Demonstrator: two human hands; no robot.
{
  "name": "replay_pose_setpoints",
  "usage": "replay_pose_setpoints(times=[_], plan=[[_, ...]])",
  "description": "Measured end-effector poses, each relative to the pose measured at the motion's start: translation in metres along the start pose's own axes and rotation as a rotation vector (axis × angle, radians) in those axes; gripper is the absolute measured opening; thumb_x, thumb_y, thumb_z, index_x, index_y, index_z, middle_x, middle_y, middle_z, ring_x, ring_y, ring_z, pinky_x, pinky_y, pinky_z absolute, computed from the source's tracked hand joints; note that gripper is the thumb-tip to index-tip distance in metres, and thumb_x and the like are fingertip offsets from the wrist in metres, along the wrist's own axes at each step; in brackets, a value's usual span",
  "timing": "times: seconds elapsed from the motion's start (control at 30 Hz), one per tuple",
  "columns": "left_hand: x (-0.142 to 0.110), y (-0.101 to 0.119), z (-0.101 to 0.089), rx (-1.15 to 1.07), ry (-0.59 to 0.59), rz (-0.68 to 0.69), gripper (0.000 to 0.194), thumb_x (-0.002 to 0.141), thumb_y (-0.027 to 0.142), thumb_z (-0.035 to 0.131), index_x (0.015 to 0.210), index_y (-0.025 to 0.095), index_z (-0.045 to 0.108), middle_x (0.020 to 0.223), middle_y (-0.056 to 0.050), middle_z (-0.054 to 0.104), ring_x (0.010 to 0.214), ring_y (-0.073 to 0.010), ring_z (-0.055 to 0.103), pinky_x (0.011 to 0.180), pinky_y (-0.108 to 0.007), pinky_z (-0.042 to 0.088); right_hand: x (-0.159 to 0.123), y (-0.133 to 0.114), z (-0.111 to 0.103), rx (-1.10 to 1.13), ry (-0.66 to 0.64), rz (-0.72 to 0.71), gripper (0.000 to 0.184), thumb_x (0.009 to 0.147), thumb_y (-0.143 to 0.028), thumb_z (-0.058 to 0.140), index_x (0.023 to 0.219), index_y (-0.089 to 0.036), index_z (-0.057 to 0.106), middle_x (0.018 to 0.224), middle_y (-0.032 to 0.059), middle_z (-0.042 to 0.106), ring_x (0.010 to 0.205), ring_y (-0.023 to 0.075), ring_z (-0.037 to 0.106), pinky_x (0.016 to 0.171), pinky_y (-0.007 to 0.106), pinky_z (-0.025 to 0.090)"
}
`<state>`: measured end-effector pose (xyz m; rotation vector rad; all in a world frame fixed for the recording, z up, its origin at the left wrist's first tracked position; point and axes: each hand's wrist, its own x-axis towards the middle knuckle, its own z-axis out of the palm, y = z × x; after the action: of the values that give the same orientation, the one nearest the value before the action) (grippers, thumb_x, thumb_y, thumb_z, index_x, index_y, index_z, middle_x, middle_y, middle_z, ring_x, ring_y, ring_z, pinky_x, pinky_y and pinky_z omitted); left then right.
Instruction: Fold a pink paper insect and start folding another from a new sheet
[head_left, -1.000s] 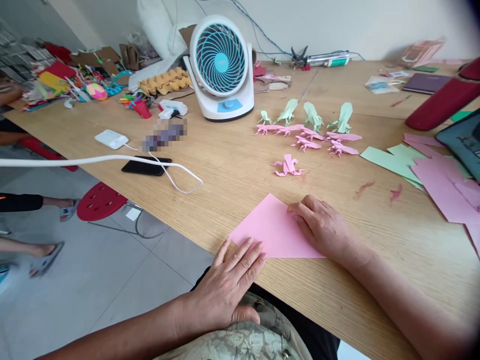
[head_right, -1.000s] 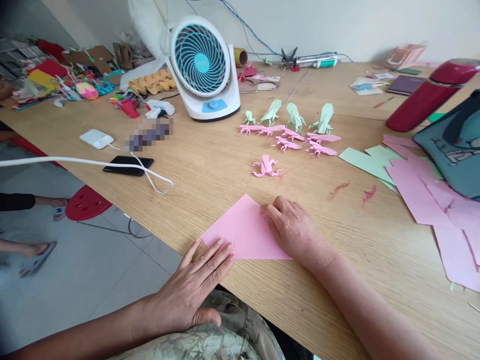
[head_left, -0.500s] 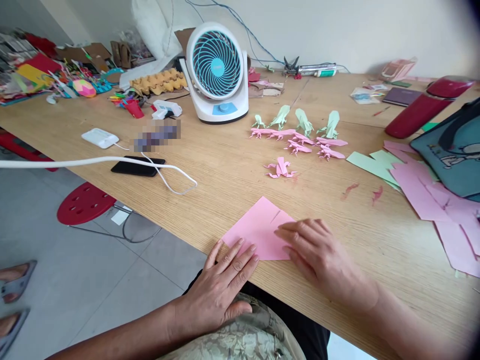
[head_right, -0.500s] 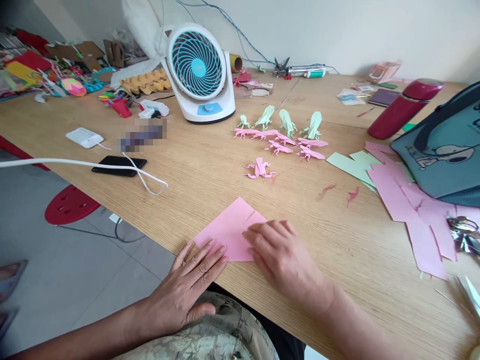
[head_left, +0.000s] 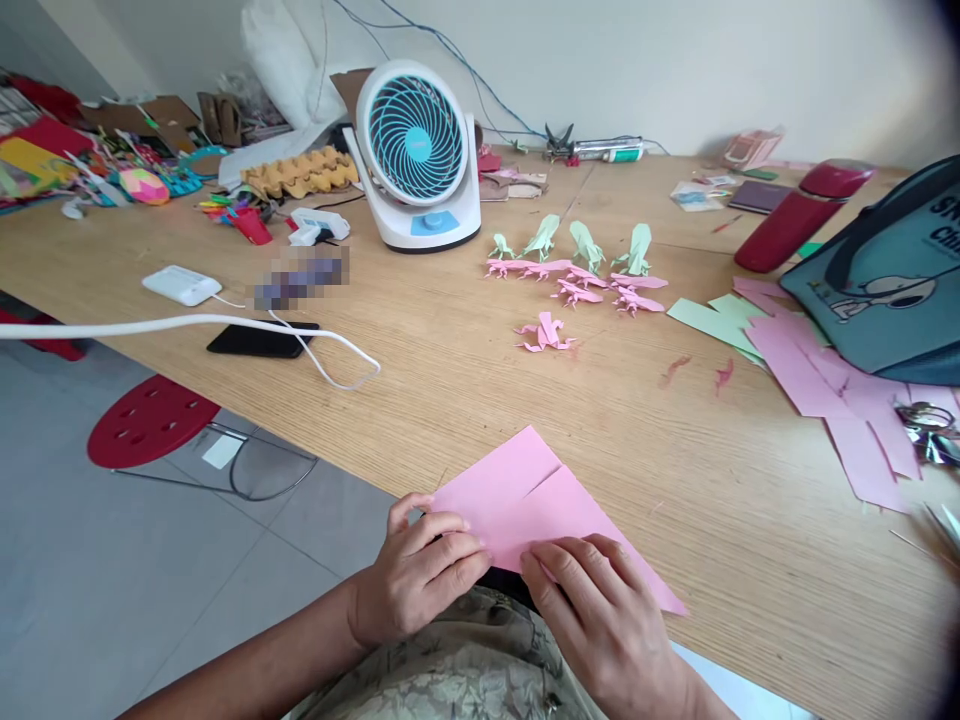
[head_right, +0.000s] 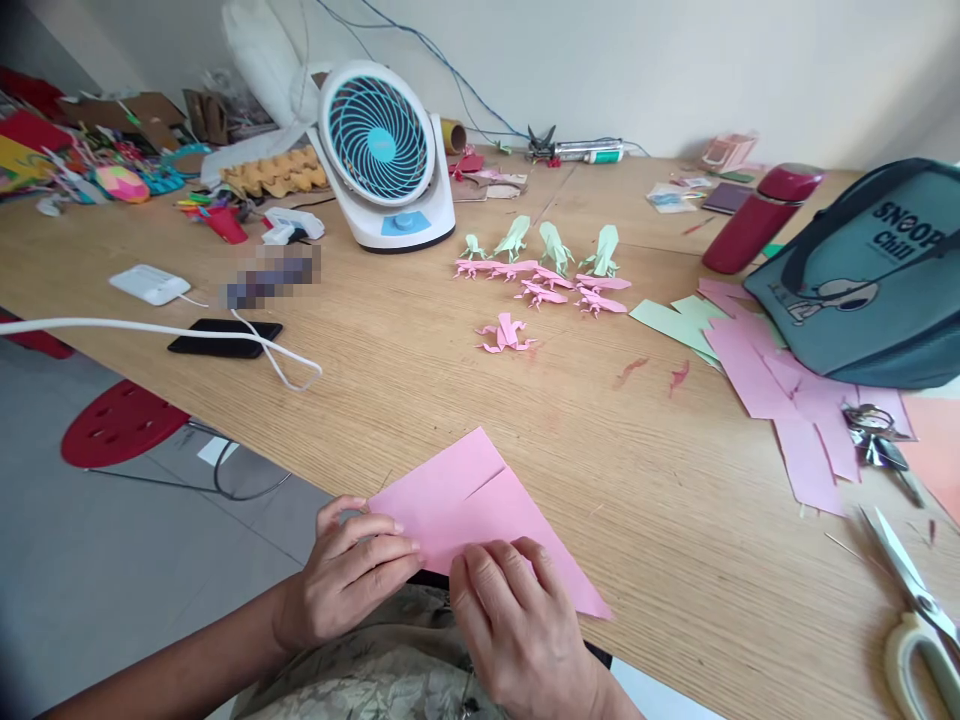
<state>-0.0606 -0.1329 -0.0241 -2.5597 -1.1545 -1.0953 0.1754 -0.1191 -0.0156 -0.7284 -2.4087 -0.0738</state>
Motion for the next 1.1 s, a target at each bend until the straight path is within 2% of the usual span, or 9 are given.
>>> replay_pose_setpoints(times=[0.1, 0.33, 0.5, 0.67, 0.77, 0.9, 1.1], plan=[[0.014, 0.000, -0.006, -0.012, 0.000, 0.032, 0.018, 0.098, 0.015, 0.054, 0.094, 0.021, 0.071, 0.080, 0.003, 0.076, 0.085, -0.0124, 0.063, 0.108, -0.039, 0.027, 0.008, -0.004, -0.002, 0.000, 0.059, -0.002, 0.031, 0.096, -0.009, 0.041, 0.101, -0.009, 0.072, 0.092, 0.0095, 0.074, 0.081, 0.0212, 0.062, 0.078, 0.038, 0.041], [0.057, 0.005, -0.019, -0.002, 0.050, 0.066, 0.015, 0.095, 0.013, 0.058, 0.091, 0.019, 0.070, 0.079, 0.004, 0.074, 0.084, -0.0119, 0.062, 0.103, -0.037, 0.031, 0.030, 0.000, -0.015, -0.065, 0.143, 0.008, 0.029, 0.096, -0.011, 0.043, 0.103, -0.009, 0.071, 0.095, 0.0107, 0.074, 0.079, 0.0209, 0.061, 0.074, 0.038, 0.041], [0.075, 0.000, -0.026, 0.050, 0.056, 0.212, 0.015, 0.092, 0.011, 0.060, 0.085, 0.021, 0.069, 0.077, 0.006, 0.073, 0.082, -0.0106, 0.063, 0.108, -0.038, 0.027, 0.039, 0.006, -0.032, -0.094, 0.161, -0.004, 0.029, 0.097, -0.012, 0.043, 0.105, -0.011, 0.071, 0.097, 0.0098, 0.075, 0.081, 0.0204, 0.063, 0.072, 0.036, 0.043], [0.078, -0.009, -0.034, 0.069, 0.048, 0.150, 0.017, 0.094, 0.011, 0.057, 0.088, 0.023, 0.068, 0.077, 0.007, 0.073, 0.083, -0.0117, 0.063, 0.110, -0.040, 0.025, 0.020, 0.024, -0.045, -0.116, 0.141, 0.035, 0.022, 0.093, -0.007, 0.053, 0.108, -0.009, 0.069, 0.099, 0.0122, 0.073, 0.086, 0.0225, 0.063, 0.075, 0.038, 0.044], [0.081, -0.015, -0.042, 0.063, 0.054, 0.088, 0.018, 0.092, 0.010, 0.057, 0.091, 0.024, 0.068, 0.079, 0.006, 0.074, 0.083, -0.0140, 0.062, 0.107, -0.041, 0.029, 0.002, 0.039, -0.052, -0.148, 0.121, 0.111, 0.026, 0.089, -0.005, 0.061, 0.113, -0.011, 0.068, 0.099, 0.0115, 0.072, 0.086, 0.0219, 0.062, 0.076, 0.038, 0.045], [0.090, -0.020, -0.051, 0.057, 0.001, 0.073, 0.020, 0.087, 0.005, 0.059, 0.090, 0.024, 0.068, 0.079, 0.004, 0.073, 0.081, -0.0155, 0.060, 0.101, -0.042, 0.031, -0.013, 0.055, -0.062, -0.193, 0.123, 0.158, 0.030, 0.084, 0.000, 0.066, 0.111, -0.014, 0.067, 0.095, 0.0100, 0.072, 0.082, 0.0198, 0.062, 0.074, 0.036, 0.045], [0.099, -0.025, -0.054, 0.009, -0.033, 0.063, 0.020, 0.087, 0.005, 0.060, 0.088, 0.023, 0.067, 0.080, 0.003, 0.071, 0.083, -0.0160, 0.060, 0.101, -0.043, 0.030, -0.029, 0.078, -0.073, -0.263, 0.137, 0.201, 0.021, 0.087, -0.006, 0.068, 0.106, -0.015, 0.067, 0.093, 0.0080, 0.072, 0.077, 0.0174, 0.063, 0.072, 0.033, 0.047]])
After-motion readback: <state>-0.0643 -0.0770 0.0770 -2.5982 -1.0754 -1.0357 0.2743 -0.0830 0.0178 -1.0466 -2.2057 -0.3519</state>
